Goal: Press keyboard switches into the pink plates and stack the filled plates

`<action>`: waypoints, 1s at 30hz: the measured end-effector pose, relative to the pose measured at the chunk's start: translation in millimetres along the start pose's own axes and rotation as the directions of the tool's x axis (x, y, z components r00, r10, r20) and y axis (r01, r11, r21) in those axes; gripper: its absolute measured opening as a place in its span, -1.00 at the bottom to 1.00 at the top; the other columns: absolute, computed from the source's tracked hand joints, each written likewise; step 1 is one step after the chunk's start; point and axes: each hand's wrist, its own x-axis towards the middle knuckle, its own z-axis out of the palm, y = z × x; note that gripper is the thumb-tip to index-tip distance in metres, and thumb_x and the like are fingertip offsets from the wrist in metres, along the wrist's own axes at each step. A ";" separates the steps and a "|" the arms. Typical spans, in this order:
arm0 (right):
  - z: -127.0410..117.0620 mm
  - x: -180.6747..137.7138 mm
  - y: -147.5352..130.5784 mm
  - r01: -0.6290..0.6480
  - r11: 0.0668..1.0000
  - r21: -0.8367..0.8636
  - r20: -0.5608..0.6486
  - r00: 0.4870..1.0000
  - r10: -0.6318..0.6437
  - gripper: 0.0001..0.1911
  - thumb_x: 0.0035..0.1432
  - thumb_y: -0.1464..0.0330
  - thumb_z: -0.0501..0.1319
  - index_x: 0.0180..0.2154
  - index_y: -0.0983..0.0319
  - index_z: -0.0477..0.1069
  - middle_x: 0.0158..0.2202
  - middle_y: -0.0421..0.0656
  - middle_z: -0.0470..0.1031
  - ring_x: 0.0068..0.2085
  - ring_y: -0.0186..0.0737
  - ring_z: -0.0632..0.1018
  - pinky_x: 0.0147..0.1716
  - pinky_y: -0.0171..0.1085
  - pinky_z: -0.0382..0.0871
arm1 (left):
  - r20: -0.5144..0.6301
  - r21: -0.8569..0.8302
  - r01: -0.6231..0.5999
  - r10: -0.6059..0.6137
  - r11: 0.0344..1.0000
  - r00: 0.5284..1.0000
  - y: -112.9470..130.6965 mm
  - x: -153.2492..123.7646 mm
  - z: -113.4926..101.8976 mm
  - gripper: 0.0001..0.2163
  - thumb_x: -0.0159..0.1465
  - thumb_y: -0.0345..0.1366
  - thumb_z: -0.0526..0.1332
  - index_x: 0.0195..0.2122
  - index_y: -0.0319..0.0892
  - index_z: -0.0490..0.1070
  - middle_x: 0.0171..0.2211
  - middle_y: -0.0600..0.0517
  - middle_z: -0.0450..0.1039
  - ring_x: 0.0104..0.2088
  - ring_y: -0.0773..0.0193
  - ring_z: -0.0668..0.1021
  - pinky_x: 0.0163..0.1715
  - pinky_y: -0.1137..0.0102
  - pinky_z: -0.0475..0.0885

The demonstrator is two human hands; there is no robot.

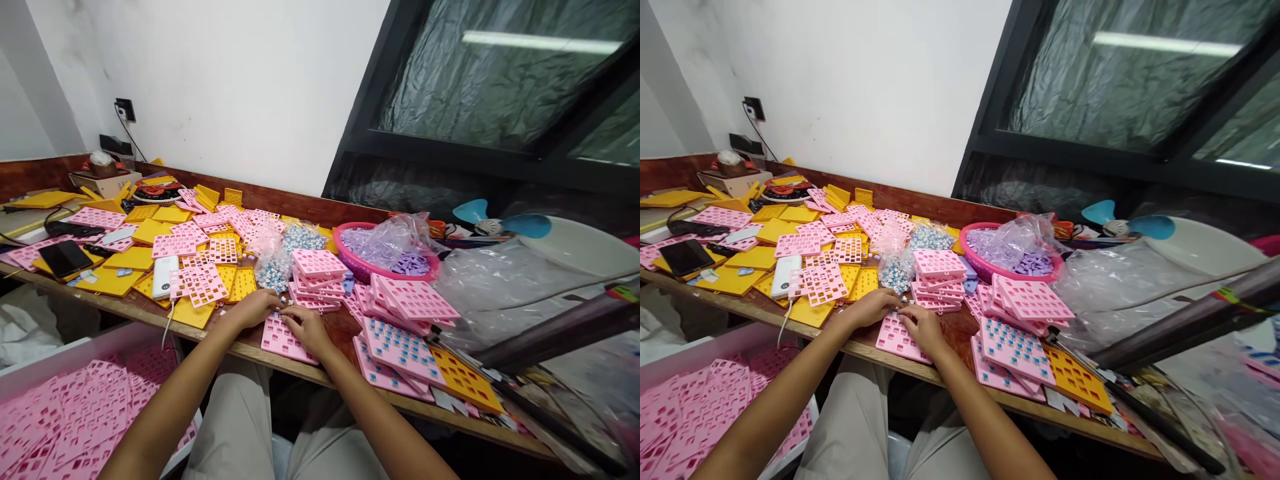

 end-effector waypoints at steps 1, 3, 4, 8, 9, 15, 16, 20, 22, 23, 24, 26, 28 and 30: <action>0.7 -1.0 0.3 -0.006 1.000 0.004 -0.001 1.000 0.006 -0.77 0.24 0.43 0.22 -0.14 0.13 0.62 -0.15 -0.14 0.65 -0.15 -0.14 0.63 -0.08 -0.18 0.47 | 0.072 -0.019 -0.042 0.043 0.999 0.996 -3.6 6.6 -0.9 -0.70 0.28 -0.49 0.13 -0.14 -0.10 0.63 -0.18 -0.03 0.60 -0.19 0.24 0.56 -0.12 0.44 0.39; 1.6 -2.7 -0.5 -0.012 1.000 -0.026 -0.004 1.000 0.012 -0.77 0.25 0.42 0.22 -0.13 0.10 0.62 -0.14 -0.15 0.66 -0.15 -0.13 0.63 -0.09 -0.17 0.47 | 0.193 -0.067 -0.073 0.085 0.995 0.977 -10.5 19.0 -2.5 -0.72 0.23 -0.51 0.16 -0.16 -0.13 0.63 -0.22 0.00 0.63 -0.26 0.26 0.56 -0.19 0.46 0.38; 1.8 -3.3 -1.5 -0.006 0.998 -0.058 -0.005 1.000 0.005 -0.77 0.26 0.42 0.22 -0.12 0.10 0.62 -0.14 -0.16 0.66 -0.14 -0.13 0.63 -0.08 -0.16 0.46 | 0.237 -0.088 -0.065 0.084 0.994 0.968 -13.6 24.3 -3.1 -0.73 0.21 -0.51 0.18 -0.18 -0.14 0.63 -0.24 0.01 0.63 -0.30 0.27 0.56 -0.23 0.48 0.37; 1.1 -3.0 -4.8 0.048 0.986 -0.161 -0.013 0.999 -0.050 -0.80 0.28 0.42 0.22 -0.15 0.14 0.61 -0.14 -0.12 0.63 -0.11 -0.14 0.59 -0.04 -0.17 0.43 | 0.319 -0.117 0.000 0.037 0.993 0.947 -22.0 37.2 -3.9 -0.77 0.13 -0.51 0.22 -0.26 -0.18 0.62 -0.32 0.04 0.63 -0.39 0.31 0.53 -0.34 0.50 0.33; 0.7 -2.7 -5.2 0.057 0.984 -0.171 -0.007 0.998 -0.060 -0.81 0.29 0.43 0.21 -0.17 0.16 0.61 -0.15 -0.11 0.62 -0.12 -0.16 0.59 -0.06 -0.19 0.43 | 0.317 -0.108 0.016 0.019 0.994 0.948 -22.9 38.2 -4.1 -0.79 0.12 -0.51 0.22 -0.28 -0.20 0.61 -0.34 0.04 0.63 -0.40 0.32 0.52 -0.34 0.50 0.33; -3.3 -4.6 -12.5 0.163 0.900 -0.404 0.100 0.986 -0.133 -0.79 0.36 0.43 0.14 -0.11 0.19 0.55 -0.10 -0.09 0.57 -0.09 -0.18 0.54 -0.08 -0.25 0.42 | 0.145 -0.081 0.047 -0.035 0.996 0.989 -13.3 22.6 -14.0 -0.82 0.17 -0.47 0.21 -0.24 -0.22 0.58 -0.31 0.01 0.59 -0.32 0.27 0.54 -0.27 0.47 0.38; -4.3 -4.9 -15.7 0.196 0.860 -0.471 0.147 0.979 -0.143 -0.78 0.36 0.44 0.13 -0.09 0.20 0.54 -0.09 -0.07 0.56 -0.08 -0.16 0.53 -0.10 -0.25 0.41 | 0.066 -0.089 0.032 -0.027 0.996 0.997 -8.2 15.2 -15.9 -0.81 0.22 -0.45 0.20 -0.20 -0.21 0.57 -0.27 -0.01 0.59 -0.27 0.25 0.54 -0.21 0.44 0.39; -7.7 -1.1 -28.1 0.316 0.725 -0.611 0.339 0.933 -0.121 -0.79 0.33 0.49 0.15 -0.12 0.25 0.55 -0.13 0.00 0.55 -0.08 -0.10 0.50 -0.14 -0.25 0.40 | -0.222 -0.194 0.024 -0.067 0.981 0.973 17.8 -24.5 -12.6 -0.77 0.37 -0.35 0.12 -0.06 -0.15 0.54 -0.10 -0.07 0.53 -0.07 0.20 0.52 -0.02 0.34 0.40; -9.3 4.0 -30.0 0.289 0.758 -0.585 0.344 0.935 -0.091 -0.81 0.33 0.48 0.15 -0.19 0.22 0.56 -0.16 -0.03 0.54 -0.11 -0.14 0.50 -0.15 -0.27 0.38 | -0.300 -0.243 0.069 -0.143 0.967 0.943 28.1 -43.5 -3.8 -0.77 0.39 -0.34 0.10 -0.06 -0.13 0.53 -0.10 -0.07 0.51 -0.06 0.20 0.52 0.01 0.32 0.41; -10.2 6.9 -29.5 0.251 0.798 -0.547 0.323 0.943 -0.075 -0.82 0.33 0.46 0.16 -0.21 0.21 0.55 -0.17 -0.06 0.54 -0.13 -0.17 0.51 -0.16 -0.28 0.38 | -0.321 -0.261 0.092 -0.176 0.961 0.930 31.5 -51.1 1.2 -0.77 0.39 -0.34 0.10 -0.07 -0.13 0.53 -0.11 -0.07 0.51 -0.07 0.20 0.52 0.00 0.31 0.41; -10.9 10.0 -28.4 0.205 0.843 -0.498 0.294 0.954 -0.058 -0.83 0.33 0.45 0.17 -0.22 0.20 0.55 -0.18 -0.09 0.55 -0.16 -0.20 0.52 -0.17 -0.29 0.38 | -0.335 -0.276 0.110 -0.202 0.955 0.920 33.5 -56.9 5.9 -0.78 0.39 -0.34 0.10 -0.08 -0.13 0.54 -0.13 -0.06 0.51 -0.08 0.20 0.52 -0.01 0.31 0.42; -11.6 15.8 -25.4 0.118 0.909 -0.400 0.244 0.969 -0.018 -0.86 0.30 0.44 0.20 -0.21 0.19 0.54 -0.21 -0.13 0.55 -0.20 -0.24 0.53 -0.19 -0.31 0.38 | -0.334 -0.302 0.119 -0.222 0.946 0.916 34.4 -63.4 12.7 -0.82 0.37 -0.34 0.13 -0.14 -0.14 0.54 -0.16 -0.05 0.52 -0.11 0.21 0.52 -0.05 0.32 0.43; -10.6 19.7 -24.0 0.073 0.925 -0.373 0.235 0.972 0.018 -0.88 0.27 0.45 0.23 -0.23 0.20 0.55 -0.23 -0.14 0.56 -0.22 -0.24 0.54 -0.21 -0.31 0.37 | -0.316 -0.319 0.110 -0.215 0.941 0.924 32.8 -64.2 15.2 -0.87 0.33 -0.36 0.18 -0.21 -0.16 0.53 -0.20 -0.03 0.53 -0.15 0.22 0.53 -0.09 0.35 0.43; -8.3 20.0 -25.5 0.076 0.899 -0.432 0.246 0.969 0.036 -0.87 0.26 0.46 0.23 -0.28 0.20 0.56 -0.25 -0.13 0.57 -0.24 -0.23 0.54 -0.25 -0.32 0.35 | -0.302 -0.325 0.111 -0.215 0.939 0.929 31.1 -62.3 14.9 -0.88 0.31 -0.38 0.19 -0.20 -0.17 0.52 -0.20 -0.02 0.53 -0.19 0.25 0.53 -0.14 0.38 0.43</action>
